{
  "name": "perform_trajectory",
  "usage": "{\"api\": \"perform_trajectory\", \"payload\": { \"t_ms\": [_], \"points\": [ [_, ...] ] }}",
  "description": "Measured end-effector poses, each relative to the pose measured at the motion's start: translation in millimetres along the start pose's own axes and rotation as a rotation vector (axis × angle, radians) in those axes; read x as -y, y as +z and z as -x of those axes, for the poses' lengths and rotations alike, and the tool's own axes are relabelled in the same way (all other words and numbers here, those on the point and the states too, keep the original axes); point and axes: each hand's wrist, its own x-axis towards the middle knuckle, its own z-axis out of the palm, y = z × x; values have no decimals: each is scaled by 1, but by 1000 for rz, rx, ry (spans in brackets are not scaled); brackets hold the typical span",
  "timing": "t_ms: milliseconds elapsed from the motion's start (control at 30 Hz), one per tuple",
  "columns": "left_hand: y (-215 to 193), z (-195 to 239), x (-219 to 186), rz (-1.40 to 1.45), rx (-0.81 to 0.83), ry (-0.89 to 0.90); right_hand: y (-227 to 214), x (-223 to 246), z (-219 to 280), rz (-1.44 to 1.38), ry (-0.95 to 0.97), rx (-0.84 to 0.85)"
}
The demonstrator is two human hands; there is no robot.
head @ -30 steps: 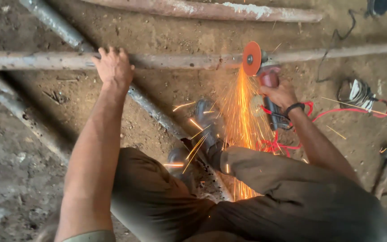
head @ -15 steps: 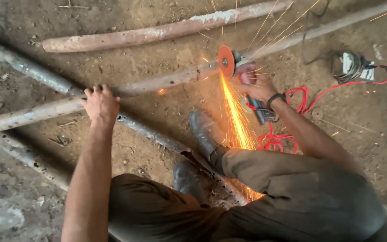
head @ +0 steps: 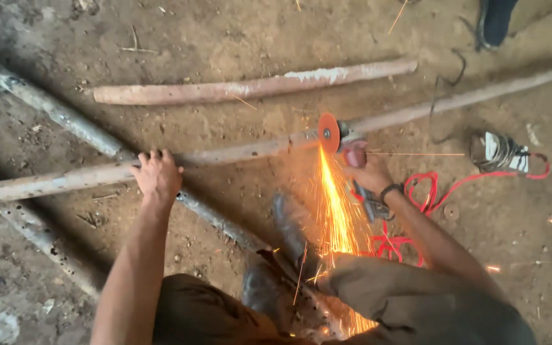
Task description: Using an angle grinder to cut or grind a long metal pipe on a dirt floor.
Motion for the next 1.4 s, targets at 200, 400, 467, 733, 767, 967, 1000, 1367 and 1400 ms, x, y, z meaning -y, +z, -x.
{"api": "perform_trajectory", "payload": {
  "t_ms": [200, 400, 467, 733, 767, 967, 1000, 1367, 1400],
  "points": [
    [13, -6, 3, -3, -31, 3, -5, 18, 9, -98, -106, -49],
    [17, -10, 1, -16, -1, -7, -16, 60, 32, -280, 185, 20],
    [20, -9, 2, -8, 9, -6, -12, 50, 29, -252, 152, 15],
    [25, -13, 2, 3, 4, -7, -10, 30, 9, 78, 55, -44],
    [23, -13, 2, 10, 24, -9, -11, 31, 10, 91, 58, -40],
    [14, -13, 1, -18, 142, 16, -15, 41, 19, 79, -1, -55],
    [6, -10, 0, -13, 160, 6, -15, 40, 20, 71, 6, -49],
    [-21, -5, -15, -62, 214, 13, -18, 47, 21, 41, 20, -24],
    [-26, -6, -19, -83, 251, 39, -16, 39, 17, 99, 11, -51]
  ]
}}
